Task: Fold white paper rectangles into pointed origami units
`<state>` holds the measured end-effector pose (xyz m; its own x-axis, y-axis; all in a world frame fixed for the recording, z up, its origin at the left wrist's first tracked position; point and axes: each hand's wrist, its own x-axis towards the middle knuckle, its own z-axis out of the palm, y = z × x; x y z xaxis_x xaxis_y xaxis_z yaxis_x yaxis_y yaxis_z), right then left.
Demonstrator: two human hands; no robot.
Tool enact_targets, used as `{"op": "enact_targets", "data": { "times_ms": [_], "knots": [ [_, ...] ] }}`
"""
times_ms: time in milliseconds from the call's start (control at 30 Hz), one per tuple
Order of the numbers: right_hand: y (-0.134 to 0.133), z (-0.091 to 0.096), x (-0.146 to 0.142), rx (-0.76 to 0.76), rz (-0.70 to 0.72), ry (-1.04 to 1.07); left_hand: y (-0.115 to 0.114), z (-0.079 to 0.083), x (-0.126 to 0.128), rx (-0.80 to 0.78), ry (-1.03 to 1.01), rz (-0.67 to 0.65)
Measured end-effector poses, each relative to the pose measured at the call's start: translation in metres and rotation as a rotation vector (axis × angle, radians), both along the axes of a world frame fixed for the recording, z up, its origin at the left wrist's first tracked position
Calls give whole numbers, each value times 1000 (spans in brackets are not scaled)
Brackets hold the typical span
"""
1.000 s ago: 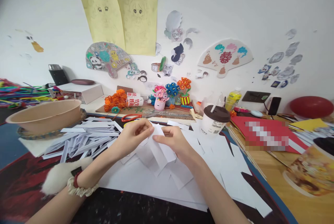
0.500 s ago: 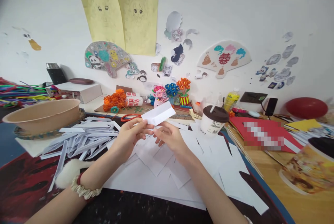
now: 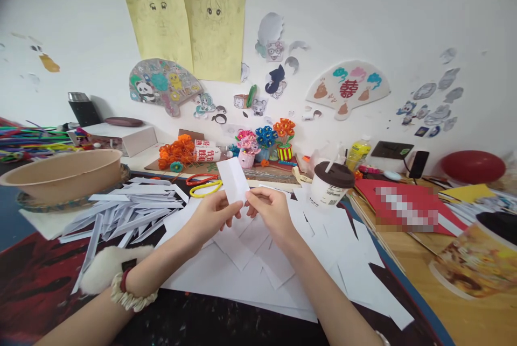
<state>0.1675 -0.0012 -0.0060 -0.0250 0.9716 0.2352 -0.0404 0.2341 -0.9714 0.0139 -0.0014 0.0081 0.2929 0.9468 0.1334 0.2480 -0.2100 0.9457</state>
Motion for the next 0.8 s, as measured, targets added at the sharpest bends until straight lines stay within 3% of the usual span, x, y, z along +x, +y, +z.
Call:
{"op": "enact_targets", "data": {
  "times_ms": [133,267,367,633,800],
  "knots": [
    [1,1,3,11,-91,26,-2,7,-9,455,188,145],
    [2,2,6,10,-106,63,-6,11,-16,996,466,160],
    [2,3,6,23,-100,77,-4,7,-16,1192,649,202],
    [-1,8,5,-39,13,126,3,3,-19,1216,649,229],
    [0,7,5,-31,35,154,-1,8,-15,1079,557,286]
  ]
}}
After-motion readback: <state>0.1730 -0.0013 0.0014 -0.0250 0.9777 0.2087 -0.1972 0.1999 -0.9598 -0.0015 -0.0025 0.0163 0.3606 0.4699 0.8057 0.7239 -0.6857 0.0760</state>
